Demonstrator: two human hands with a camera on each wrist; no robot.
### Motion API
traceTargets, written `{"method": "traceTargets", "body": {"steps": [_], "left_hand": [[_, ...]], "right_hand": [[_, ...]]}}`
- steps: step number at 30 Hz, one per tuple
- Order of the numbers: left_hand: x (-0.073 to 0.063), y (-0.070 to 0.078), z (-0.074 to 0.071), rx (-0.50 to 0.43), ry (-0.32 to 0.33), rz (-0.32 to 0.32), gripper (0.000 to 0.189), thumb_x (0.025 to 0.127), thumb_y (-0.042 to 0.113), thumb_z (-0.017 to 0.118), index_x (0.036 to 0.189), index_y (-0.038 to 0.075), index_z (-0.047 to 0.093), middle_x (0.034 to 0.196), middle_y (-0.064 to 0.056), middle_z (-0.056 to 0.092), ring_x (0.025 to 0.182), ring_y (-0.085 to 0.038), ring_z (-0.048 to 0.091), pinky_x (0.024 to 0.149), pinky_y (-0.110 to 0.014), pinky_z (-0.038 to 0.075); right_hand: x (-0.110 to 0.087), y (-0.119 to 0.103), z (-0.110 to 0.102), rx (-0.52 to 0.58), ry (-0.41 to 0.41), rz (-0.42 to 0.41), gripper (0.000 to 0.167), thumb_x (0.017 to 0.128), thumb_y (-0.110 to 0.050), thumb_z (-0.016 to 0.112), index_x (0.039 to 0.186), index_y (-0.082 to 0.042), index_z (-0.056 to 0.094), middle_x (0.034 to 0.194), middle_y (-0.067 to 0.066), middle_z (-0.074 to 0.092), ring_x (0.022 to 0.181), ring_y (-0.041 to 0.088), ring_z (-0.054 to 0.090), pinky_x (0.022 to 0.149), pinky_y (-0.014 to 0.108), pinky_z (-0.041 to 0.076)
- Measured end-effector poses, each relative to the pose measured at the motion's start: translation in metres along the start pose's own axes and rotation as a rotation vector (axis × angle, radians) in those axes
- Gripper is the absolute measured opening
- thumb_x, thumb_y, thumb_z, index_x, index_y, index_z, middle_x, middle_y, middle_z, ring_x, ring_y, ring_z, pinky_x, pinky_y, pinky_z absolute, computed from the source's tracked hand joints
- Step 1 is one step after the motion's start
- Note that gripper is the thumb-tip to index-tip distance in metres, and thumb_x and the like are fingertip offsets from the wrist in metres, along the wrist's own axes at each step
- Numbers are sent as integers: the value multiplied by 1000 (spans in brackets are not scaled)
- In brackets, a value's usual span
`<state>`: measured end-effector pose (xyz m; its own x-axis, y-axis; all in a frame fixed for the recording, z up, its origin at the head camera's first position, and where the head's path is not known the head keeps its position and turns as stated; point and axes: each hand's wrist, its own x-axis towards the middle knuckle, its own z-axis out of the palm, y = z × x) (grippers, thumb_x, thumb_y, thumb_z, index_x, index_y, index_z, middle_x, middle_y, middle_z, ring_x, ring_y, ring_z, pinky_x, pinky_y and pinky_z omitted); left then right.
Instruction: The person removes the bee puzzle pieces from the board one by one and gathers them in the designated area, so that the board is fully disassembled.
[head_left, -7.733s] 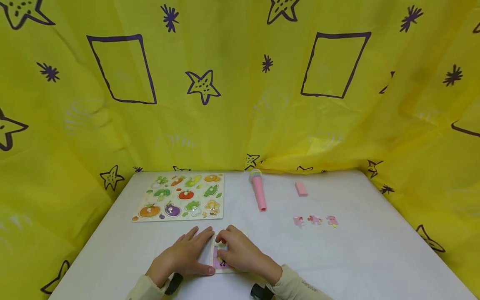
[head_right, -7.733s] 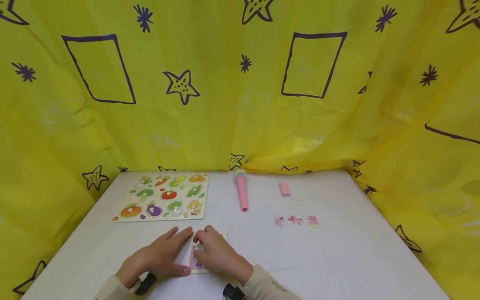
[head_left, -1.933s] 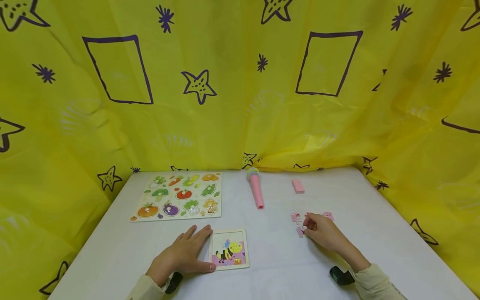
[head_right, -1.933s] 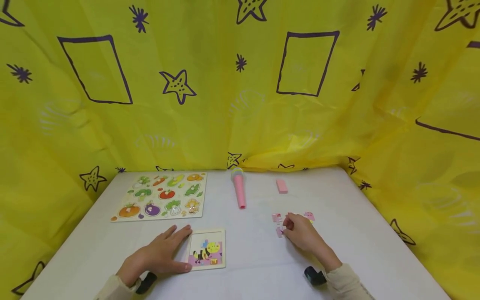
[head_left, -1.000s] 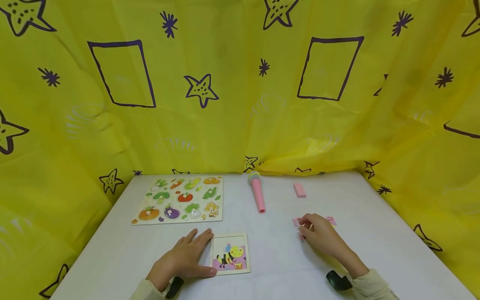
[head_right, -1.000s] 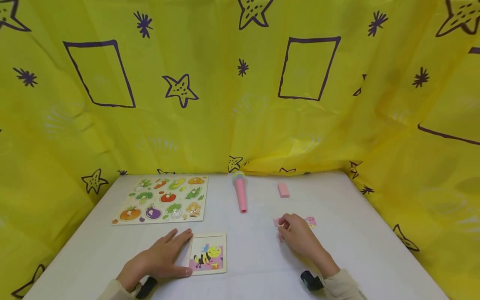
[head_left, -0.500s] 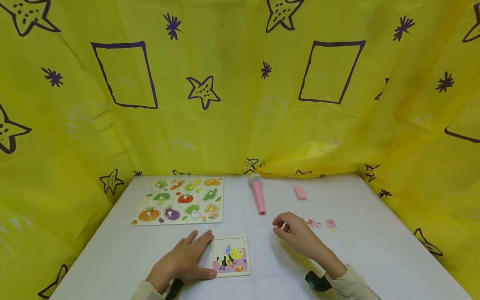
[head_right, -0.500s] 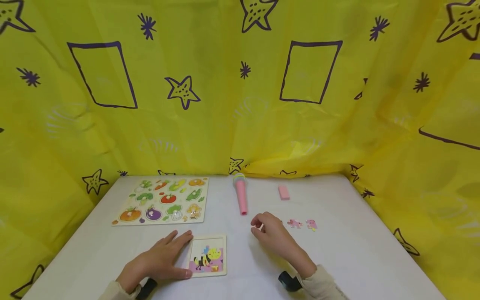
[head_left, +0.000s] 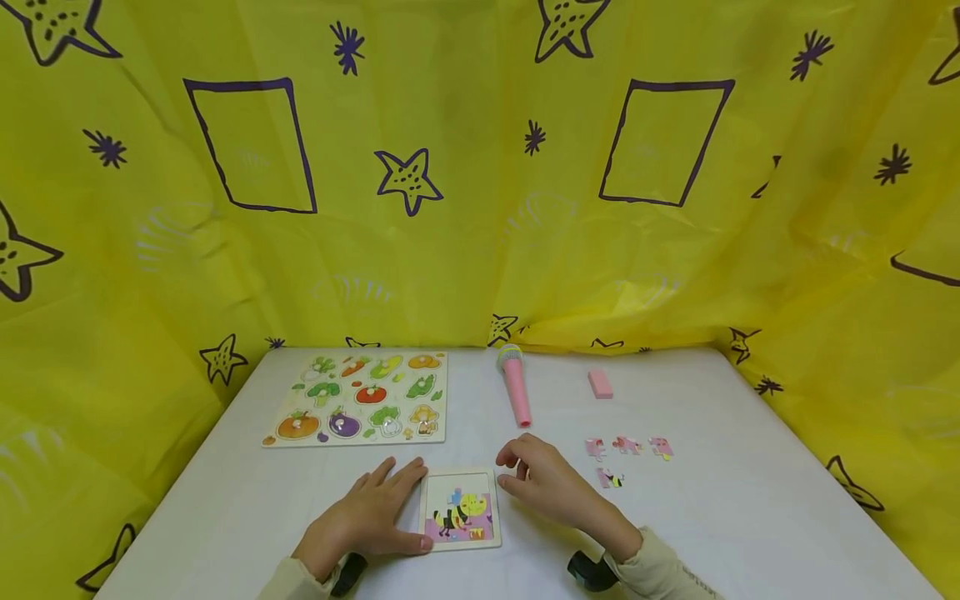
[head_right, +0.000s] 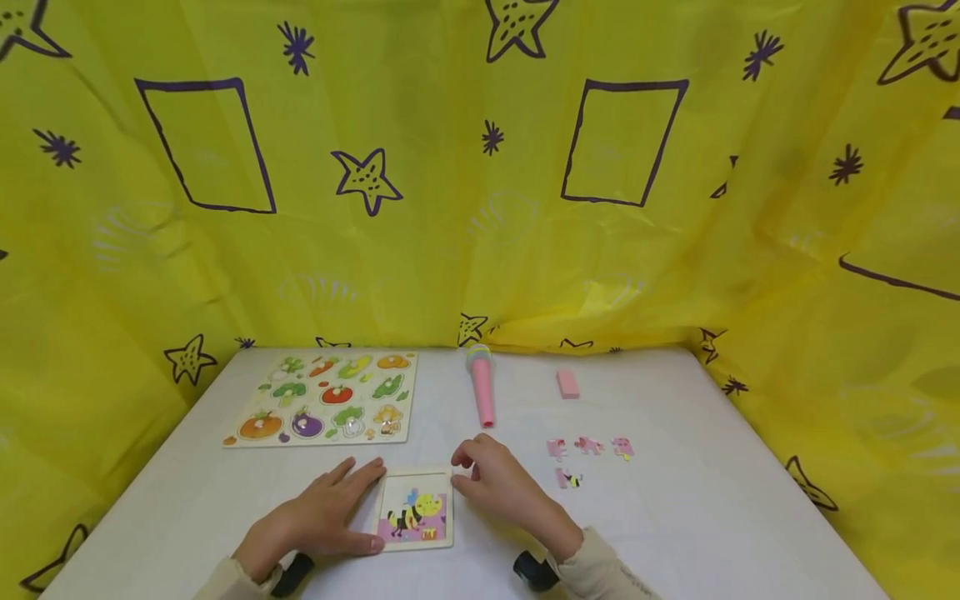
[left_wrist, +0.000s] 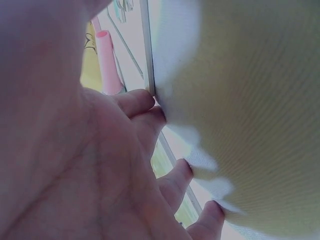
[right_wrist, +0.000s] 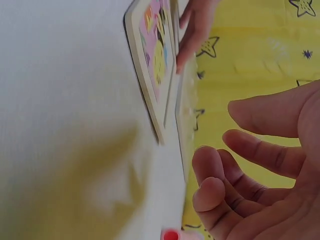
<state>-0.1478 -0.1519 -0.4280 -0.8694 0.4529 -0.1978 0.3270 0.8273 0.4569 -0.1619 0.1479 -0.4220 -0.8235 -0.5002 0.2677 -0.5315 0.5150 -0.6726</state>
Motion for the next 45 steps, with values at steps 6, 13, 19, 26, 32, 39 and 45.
{"method": "traceTargets", "body": {"steps": [6,13,19,26,32,39,45], "left_hand": [[1,-1,0,5,2,-3,101,84,52,89,161,6,44,170,-12,39,157,-49,23,124,-71,21],[8,-15,11,5,15,38,106,83,64,84,163,8,42,171,-12,37,157,-51,21,122,-74,18],[13,-23,16,6,17,52,109,82,69,82,163,9,41,171,-11,36,158,-51,20,122,-75,18],[10,-16,10,-8,11,41,106,83,64,85,161,6,43,170,-13,39,157,-51,22,122,-74,19],[6,-8,6,1,-2,16,103,84,57,87,161,5,44,169,-13,40,157,-51,23,123,-73,20],[3,-1,0,13,-2,16,100,84,52,89,160,3,45,168,-14,40,156,-52,24,121,-74,22],[4,-1,1,24,-12,14,99,85,52,89,159,3,45,168,-13,41,156,-52,24,121,-74,22]], "right_hand": [[10,-14,20,-13,-106,47,16,95,-6,78,108,-1,70,98,3,59,82,12,55,73,26,51],[18,-22,38,-109,-189,71,27,93,-13,82,116,-6,70,108,0,56,95,12,51,85,28,51],[21,-27,45,-158,-192,60,34,90,-15,86,119,-7,70,108,-1,52,102,13,47,87,27,51],[22,-28,52,-239,-203,42,38,90,-20,89,121,-10,69,107,-3,49,101,12,44,84,24,49],[22,-25,55,-296,-210,-3,41,90,-22,89,123,-10,69,108,-4,48,101,12,43,86,24,47],[25,-26,53,-320,-242,25,38,91,-24,89,121,-11,70,106,-5,46,101,11,41,87,24,46],[27,-24,55,-285,-281,50,29,91,-23,88,113,-12,71,104,-7,44,99,11,40,85,23,44]]}}
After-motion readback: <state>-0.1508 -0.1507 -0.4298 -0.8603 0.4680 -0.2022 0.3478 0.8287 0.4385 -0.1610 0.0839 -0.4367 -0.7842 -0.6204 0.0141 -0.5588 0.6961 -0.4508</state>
